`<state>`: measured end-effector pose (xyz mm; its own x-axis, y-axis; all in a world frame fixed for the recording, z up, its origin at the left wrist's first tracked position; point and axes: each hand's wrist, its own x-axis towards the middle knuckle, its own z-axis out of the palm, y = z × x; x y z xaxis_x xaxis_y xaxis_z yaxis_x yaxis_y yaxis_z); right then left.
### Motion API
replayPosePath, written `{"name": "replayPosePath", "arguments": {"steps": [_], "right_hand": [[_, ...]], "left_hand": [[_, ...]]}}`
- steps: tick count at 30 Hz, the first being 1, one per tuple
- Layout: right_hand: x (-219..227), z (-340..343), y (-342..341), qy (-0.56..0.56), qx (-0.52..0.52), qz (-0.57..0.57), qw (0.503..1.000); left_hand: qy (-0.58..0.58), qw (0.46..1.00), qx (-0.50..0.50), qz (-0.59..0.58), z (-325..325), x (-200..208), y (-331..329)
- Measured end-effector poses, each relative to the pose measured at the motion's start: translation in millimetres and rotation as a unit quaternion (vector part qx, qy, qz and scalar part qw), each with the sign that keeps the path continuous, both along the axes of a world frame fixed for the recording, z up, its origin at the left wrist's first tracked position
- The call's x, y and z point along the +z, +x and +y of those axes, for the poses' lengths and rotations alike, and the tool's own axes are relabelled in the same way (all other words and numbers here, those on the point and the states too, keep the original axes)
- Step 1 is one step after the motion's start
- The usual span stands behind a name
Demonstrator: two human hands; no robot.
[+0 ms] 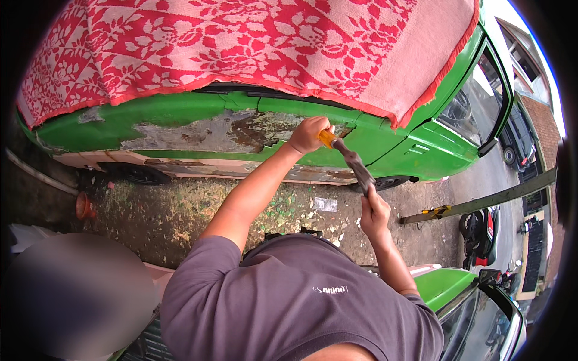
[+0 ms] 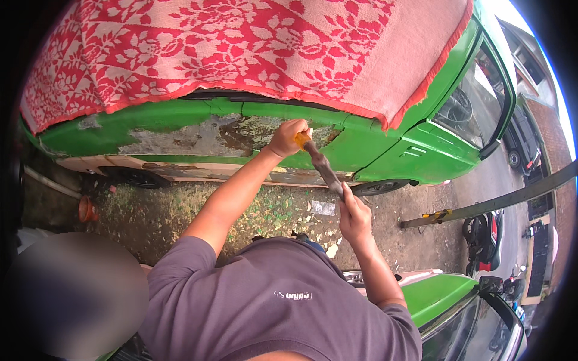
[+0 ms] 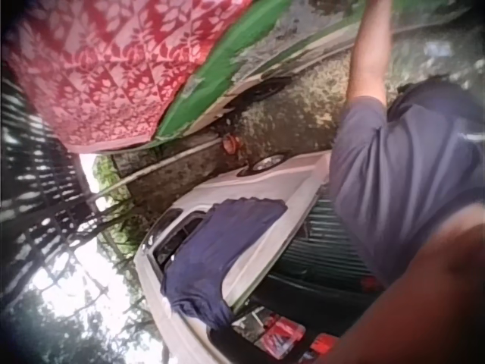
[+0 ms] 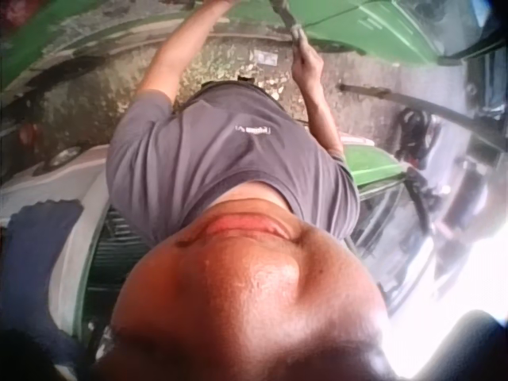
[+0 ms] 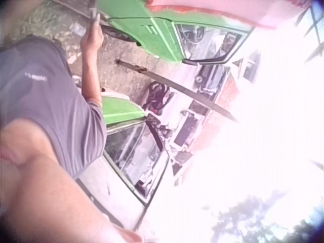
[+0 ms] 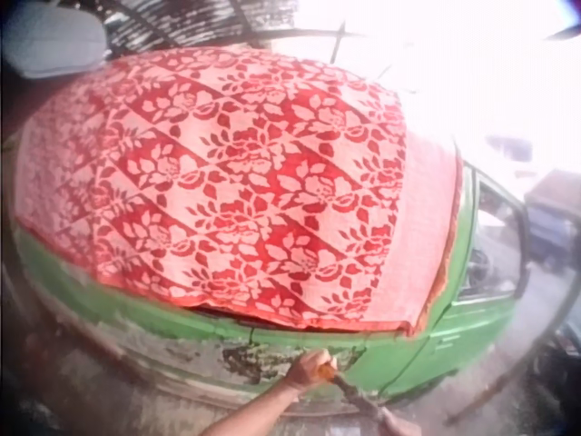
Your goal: The person uses a spray can and a scraper to treat a damaged area on the side of a green car, then switches to a hammer and a small tool to tap and scrape the same spot repeatedly. The work is performed outdoors with a patterned cloth covering part of the car.
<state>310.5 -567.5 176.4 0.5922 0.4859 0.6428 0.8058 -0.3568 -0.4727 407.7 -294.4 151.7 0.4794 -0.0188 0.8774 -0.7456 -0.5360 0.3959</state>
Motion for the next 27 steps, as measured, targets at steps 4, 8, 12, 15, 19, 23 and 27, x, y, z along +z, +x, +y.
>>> {"name": "replayPosePath", "arguments": {"steps": [4, 8, 12, 15, 19, 23, 27], "right_hand": [[-15, -15, 4, 0.042, -0.007, 0.013, 0.999], [-1, -4, 7, 0.0, -0.03, 0.082, 0.996], [-10, -20, 16, 0.078, -0.01, 0.051, 0.996], [-11, -15, 16, 0.04, -0.029, 0.052, 0.997], [10, -8, 10, 0.064, -0.065, 0.081, 0.993], [4, -9, 19, 0.077, -0.046, 0.086, 0.992], [12, -13, 18, 0.127, -0.051, 0.158, 0.978]], "left_hand": [[-0.017, 1.0, -0.002, 0.018, -4, 2, -5], [-0.016, 1.0, 0.005, 0.017, -5, 3, -1], [-0.01, 1.0, 0.008, 0.008, -8, 7, 4], [-0.014, 1.0, 0.012, 0.018, -10, 9, 6], [-0.018, 0.999, 0.039, 0.023, -9, 9, 11], [-0.001, 0.999, 0.045, 0.029, -11, 10, 16], [0.006, 0.997, 0.066, 0.048, -12, 7, 21]]}}
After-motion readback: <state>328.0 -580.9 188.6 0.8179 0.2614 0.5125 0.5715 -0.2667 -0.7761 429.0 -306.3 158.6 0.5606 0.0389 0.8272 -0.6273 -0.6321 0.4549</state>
